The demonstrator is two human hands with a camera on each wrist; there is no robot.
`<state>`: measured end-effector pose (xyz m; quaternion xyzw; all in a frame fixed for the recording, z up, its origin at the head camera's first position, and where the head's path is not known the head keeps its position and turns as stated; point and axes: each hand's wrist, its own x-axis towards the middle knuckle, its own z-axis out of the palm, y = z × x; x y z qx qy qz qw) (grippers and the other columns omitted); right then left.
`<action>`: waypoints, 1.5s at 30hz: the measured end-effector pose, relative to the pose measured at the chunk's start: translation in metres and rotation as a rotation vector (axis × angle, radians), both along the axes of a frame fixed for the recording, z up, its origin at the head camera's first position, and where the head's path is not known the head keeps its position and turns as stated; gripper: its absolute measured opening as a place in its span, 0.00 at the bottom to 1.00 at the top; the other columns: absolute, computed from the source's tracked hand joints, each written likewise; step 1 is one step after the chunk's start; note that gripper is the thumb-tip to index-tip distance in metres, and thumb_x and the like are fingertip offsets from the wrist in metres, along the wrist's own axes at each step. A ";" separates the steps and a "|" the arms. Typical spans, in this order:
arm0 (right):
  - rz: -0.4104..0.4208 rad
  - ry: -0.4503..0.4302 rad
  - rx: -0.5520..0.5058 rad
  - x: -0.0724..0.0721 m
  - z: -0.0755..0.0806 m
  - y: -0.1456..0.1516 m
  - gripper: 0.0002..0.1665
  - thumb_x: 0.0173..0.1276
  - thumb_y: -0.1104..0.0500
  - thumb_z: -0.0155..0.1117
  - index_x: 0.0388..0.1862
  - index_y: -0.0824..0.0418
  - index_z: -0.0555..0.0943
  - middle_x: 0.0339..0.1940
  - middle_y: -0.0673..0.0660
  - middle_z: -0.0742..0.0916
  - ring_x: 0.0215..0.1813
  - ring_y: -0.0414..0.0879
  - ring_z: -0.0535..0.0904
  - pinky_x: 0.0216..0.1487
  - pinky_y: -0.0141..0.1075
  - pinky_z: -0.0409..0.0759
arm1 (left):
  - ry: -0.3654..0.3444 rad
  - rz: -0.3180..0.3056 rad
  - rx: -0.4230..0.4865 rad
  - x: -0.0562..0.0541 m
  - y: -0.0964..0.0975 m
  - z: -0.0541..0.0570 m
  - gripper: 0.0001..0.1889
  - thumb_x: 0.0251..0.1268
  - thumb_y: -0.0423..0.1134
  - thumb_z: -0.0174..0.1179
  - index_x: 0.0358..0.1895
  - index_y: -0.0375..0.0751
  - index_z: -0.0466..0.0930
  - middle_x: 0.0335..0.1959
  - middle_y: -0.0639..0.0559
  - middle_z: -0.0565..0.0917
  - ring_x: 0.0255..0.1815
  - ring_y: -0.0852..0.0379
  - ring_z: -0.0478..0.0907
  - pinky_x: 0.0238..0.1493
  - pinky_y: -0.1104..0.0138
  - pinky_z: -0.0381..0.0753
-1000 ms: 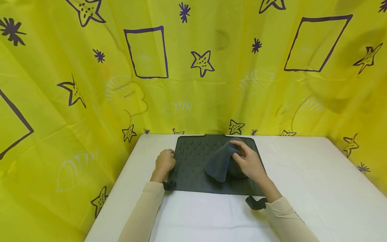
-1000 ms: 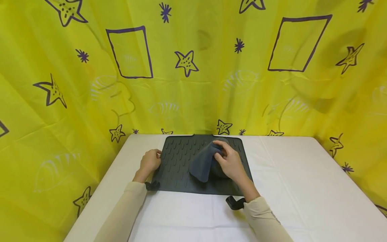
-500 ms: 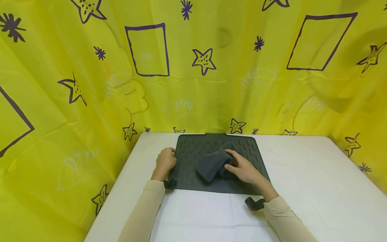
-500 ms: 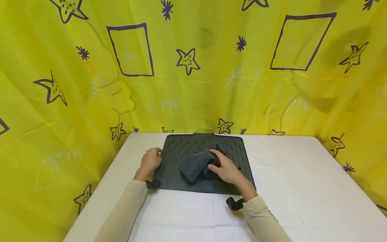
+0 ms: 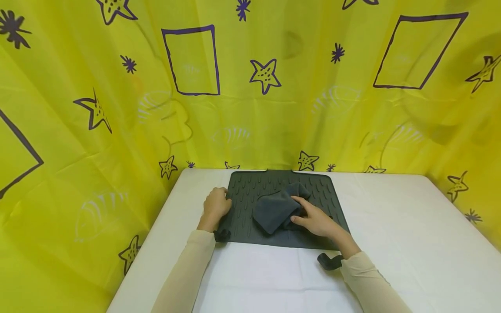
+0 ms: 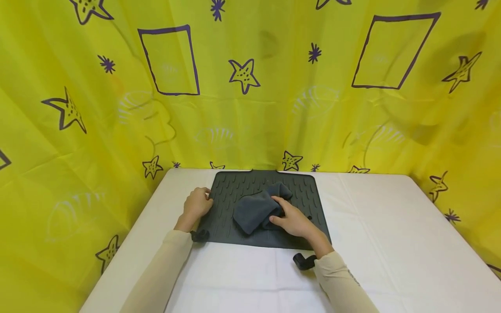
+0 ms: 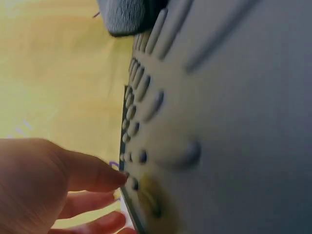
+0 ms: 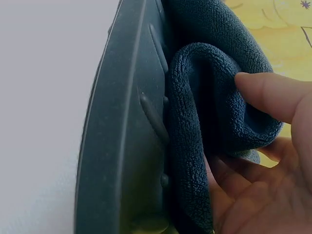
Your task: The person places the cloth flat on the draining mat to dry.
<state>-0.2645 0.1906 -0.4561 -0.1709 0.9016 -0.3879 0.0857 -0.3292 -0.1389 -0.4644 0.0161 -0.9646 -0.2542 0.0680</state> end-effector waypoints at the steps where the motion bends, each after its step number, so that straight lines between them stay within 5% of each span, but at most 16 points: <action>1: 0.002 -0.004 -0.003 0.000 0.000 0.000 0.42 0.76 0.52 0.62 0.82 0.55 0.57 0.76 0.69 0.72 0.72 0.69 0.72 0.67 0.63 0.73 | 0.012 -0.001 0.000 0.000 0.001 0.001 0.19 0.66 0.37 0.61 0.59 0.36 0.83 0.55 0.36 0.83 0.56 0.37 0.81 0.52 0.44 0.82; 7: 0.013 -0.007 -0.021 -0.003 -0.002 0.002 0.42 0.77 0.51 0.61 0.83 0.54 0.55 0.75 0.70 0.72 0.72 0.69 0.73 0.66 0.62 0.74 | 0.083 -0.135 0.013 0.004 0.013 0.012 0.17 0.68 0.39 0.65 0.57 0.38 0.84 0.52 0.40 0.83 0.55 0.41 0.79 0.52 0.49 0.82; 12: 0.006 -0.015 -0.061 -0.004 0.001 0.005 0.45 0.77 0.54 0.61 0.84 0.54 0.50 0.75 0.71 0.71 0.72 0.68 0.72 0.66 0.61 0.75 | 0.028 -0.349 0.023 0.010 0.026 0.020 0.12 0.68 0.40 0.66 0.50 0.39 0.87 0.45 0.45 0.86 0.47 0.48 0.83 0.51 0.55 0.83; 15: 0.004 -0.010 -0.075 -0.004 0.004 0.009 0.46 0.77 0.57 0.60 0.84 0.58 0.47 0.75 0.72 0.70 0.71 0.68 0.73 0.64 0.59 0.77 | -0.004 -0.418 0.019 0.013 0.032 0.019 0.11 0.68 0.41 0.66 0.47 0.40 0.87 0.42 0.47 0.88 0.45 0.51 0.85 0.49 0.57 0.83; 20: -0.005 0.024 -0.070 -0.006 0.009 0.022 0.42 0.79 0.59 0.57 0.82 0.64 0.49 0.71 0.72 0.74 0.67 0.68 0.76 0.63 0.59 0.77 | -0.025 -0.420 -0.015 0.014 0.042 0.013 0.11 0.67 0.42 0.67 0.48 0.42 0.88 0.38 0.50 0.87 0.39 0.54 0.82 0.44 0.59 0.81; 28: -0.005 0.044 0.061 -0.007 0.013 0.041 0.27 0.77 0.60 0.58 0.70 0.71 0.70 0.61 0.69 0.83 0.59 0.63 0.81 0.59 0.56 0.80 | -0.095 -0.432 -0.041 0.017 0.046 0.010 0.15 0.70 0.43 0.64 0.53 0.39 0.87 0.35 0.51 0.85 0.33 0.57 0.77 0.38 0.63 0.78; 45: 0.062 0.031 0.177 -0.009 0.007 0.048 0.18 0.69 0.60 0.68 0.54 0.68 0.80 0.37 0.54 0.83 0.39 0.45 0.77 0.42 0.40 0.75 | -0.158 -0.504 -0.034 0.022 0.046 0.011 0.15 0.70 0.41 0.63 0.51 0.34 0.85 0.42 0.45 0.80 0.42 0.51 0.77 0.49 0.55 0.78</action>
